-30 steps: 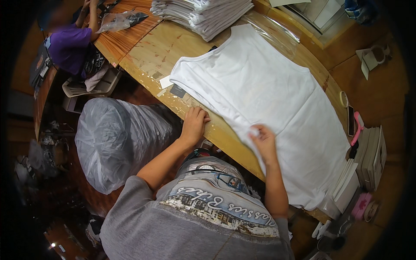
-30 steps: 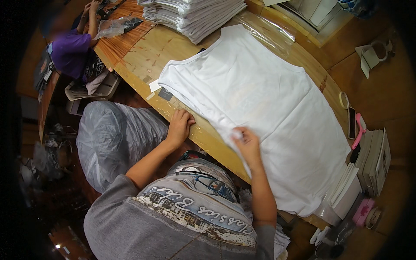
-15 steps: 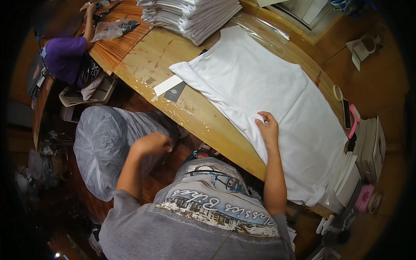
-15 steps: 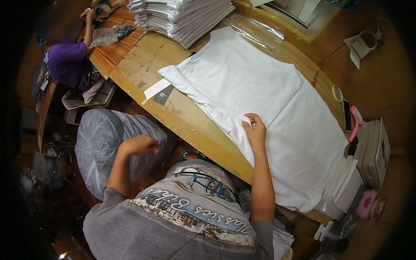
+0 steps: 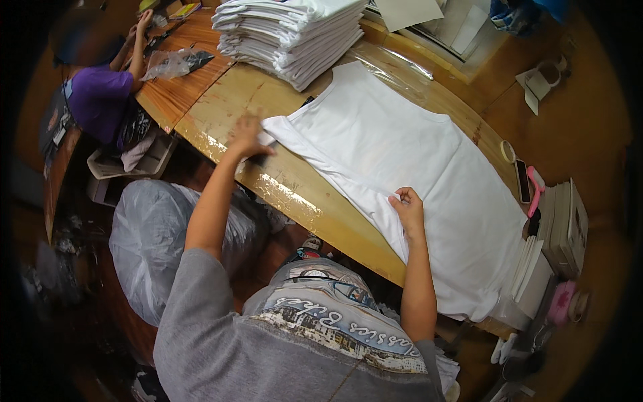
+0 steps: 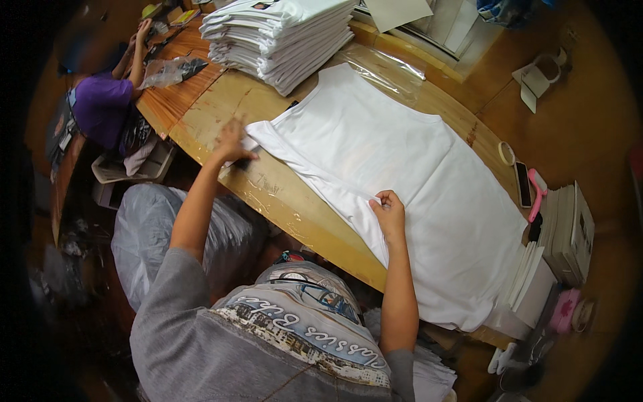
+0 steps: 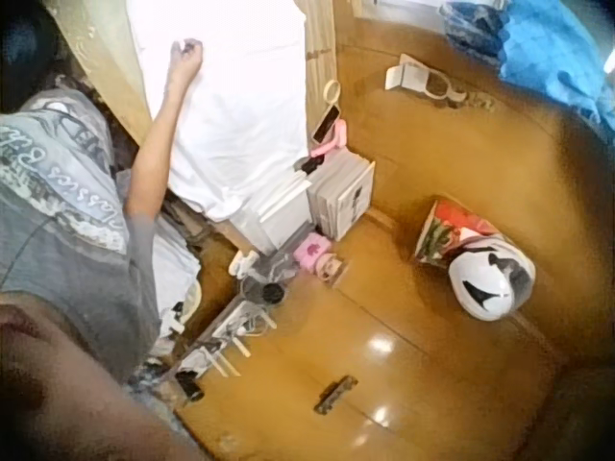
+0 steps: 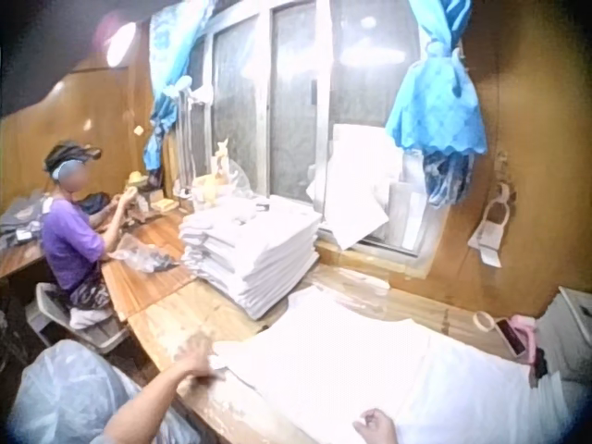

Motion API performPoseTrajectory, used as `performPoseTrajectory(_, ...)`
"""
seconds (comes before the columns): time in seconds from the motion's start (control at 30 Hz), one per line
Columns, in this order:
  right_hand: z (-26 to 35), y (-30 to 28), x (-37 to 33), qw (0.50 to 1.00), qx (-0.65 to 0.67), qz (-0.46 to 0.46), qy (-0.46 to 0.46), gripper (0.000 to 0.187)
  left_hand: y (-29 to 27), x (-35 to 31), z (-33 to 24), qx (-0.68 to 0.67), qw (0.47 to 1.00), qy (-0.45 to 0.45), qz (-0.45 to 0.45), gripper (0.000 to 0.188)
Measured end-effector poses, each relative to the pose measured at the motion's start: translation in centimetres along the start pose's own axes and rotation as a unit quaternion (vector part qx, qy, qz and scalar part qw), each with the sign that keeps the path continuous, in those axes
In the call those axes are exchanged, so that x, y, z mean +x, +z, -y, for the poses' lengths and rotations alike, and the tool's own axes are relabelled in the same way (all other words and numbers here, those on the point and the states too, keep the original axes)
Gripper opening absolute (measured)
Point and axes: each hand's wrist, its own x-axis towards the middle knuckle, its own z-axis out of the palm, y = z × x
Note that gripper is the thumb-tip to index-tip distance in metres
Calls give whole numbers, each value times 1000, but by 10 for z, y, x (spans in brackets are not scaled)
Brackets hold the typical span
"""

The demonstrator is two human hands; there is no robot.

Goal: The person folds white t-shirts on a wooden table. They place a cardboard insert inside each shirt, fold the sleeves and body, and stack the folded shirts. The person also handles plastic bags and tags during the process.

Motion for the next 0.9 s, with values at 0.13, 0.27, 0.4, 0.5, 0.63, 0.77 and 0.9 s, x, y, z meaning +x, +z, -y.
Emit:
performPoseTrajectory(0.13,-7,3,-6,997,-22,-19,-75,14,-21,17,36,12,918,-102,-384,66)
performPoseTrajectory(0.27,32,23,-44,974,-152,-7,-167,18,-21,9,22,-119,944,25,-308,48)
performPoseTrajectory(0.4,74,30,-95,902,-175,315,-237,26,5,16,0,-327,939,12,-108,39)
performPoseTrajectory(0.5,66,-8,-124,960,-205,57,-180,23,35,29,30,-328,923,17,-201,41)
performPoseTrajectory(0.63,-13,-115,-177,783,-461,-416,-29,16,15,22,31,-180,984,10,3,30)
performPoseTrajectory(0.77,-81,-192,-251,679,-300,-661,116,28,-9,-1,-2,-172,978,72,91,17)
performPoseTrajectory(0.9,-104,-202,-260,739,258,-620,55,47,-8,-4,20,-556,826,28,84,17)
